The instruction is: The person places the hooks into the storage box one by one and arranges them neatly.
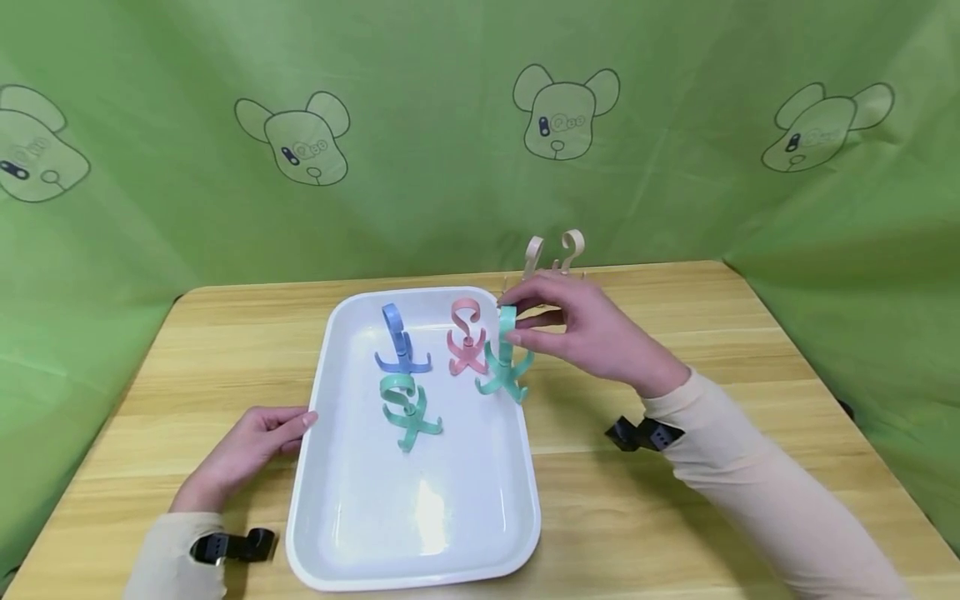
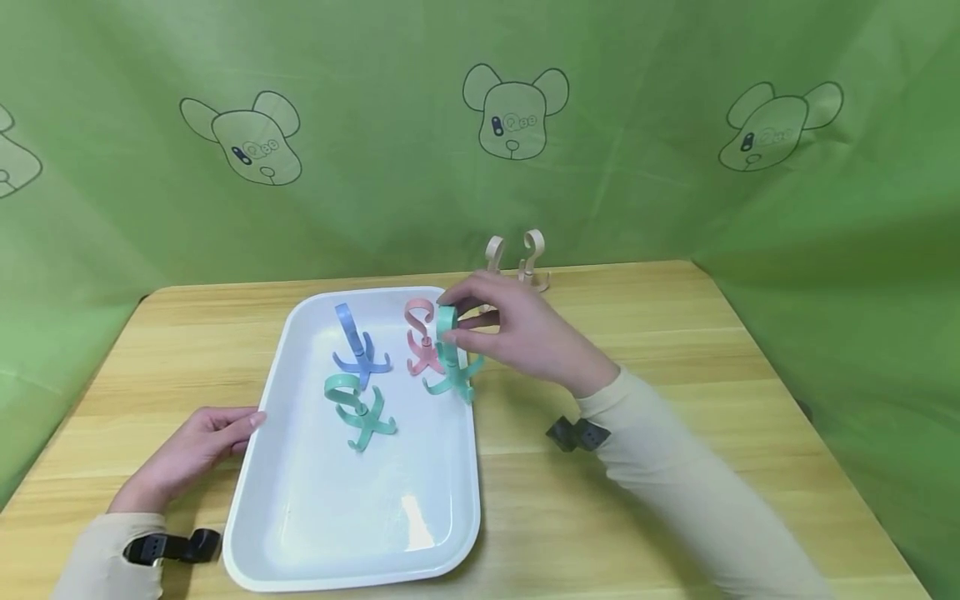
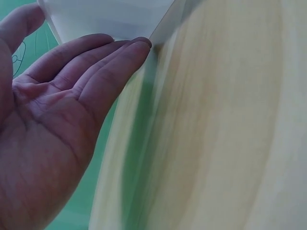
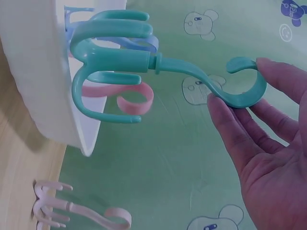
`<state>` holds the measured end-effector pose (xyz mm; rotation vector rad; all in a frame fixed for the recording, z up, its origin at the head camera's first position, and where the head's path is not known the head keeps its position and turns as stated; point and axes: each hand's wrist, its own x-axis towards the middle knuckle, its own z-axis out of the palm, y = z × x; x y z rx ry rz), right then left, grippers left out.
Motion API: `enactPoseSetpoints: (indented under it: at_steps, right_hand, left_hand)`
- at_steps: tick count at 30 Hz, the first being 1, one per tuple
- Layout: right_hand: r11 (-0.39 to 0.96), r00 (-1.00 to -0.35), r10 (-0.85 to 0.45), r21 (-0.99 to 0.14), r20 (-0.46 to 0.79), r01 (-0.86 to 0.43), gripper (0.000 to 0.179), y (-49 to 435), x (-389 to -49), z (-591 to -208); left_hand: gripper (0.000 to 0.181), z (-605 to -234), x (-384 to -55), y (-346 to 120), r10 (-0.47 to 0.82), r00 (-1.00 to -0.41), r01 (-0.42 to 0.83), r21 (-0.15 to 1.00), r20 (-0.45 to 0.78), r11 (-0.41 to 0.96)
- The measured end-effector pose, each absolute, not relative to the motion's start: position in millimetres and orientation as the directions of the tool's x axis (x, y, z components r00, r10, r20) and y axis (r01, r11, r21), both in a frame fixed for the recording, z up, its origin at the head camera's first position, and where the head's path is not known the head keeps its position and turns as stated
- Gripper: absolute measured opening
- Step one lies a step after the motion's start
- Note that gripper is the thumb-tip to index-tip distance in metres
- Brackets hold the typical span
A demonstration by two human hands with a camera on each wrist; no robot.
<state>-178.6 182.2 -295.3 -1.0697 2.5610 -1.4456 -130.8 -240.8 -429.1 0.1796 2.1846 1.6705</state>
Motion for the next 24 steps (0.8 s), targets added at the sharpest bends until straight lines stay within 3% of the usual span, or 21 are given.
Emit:
enactPoseSetpoints:
  at_steps: [17,24]
  right_hand:
    - [0.252,-0.707,-0.642,-0.789,0.297,-0.56,0.029,153.0,-177.1,-309.2]
    - [0.259,-0.713,-0.65,-0.805,0.264,-0.534,0.03,146.2,-176.8,-316.9]
  left_hand:
    - [0.05,-427.7,-132.8,-241.6,0.334,-0.915,-0.136,0.951,-0.228,0.278]
    - [0.049,-428.5,-132.1,-241.1,0.331,-0.915,-0.144,0.952,-0.232,0.268]
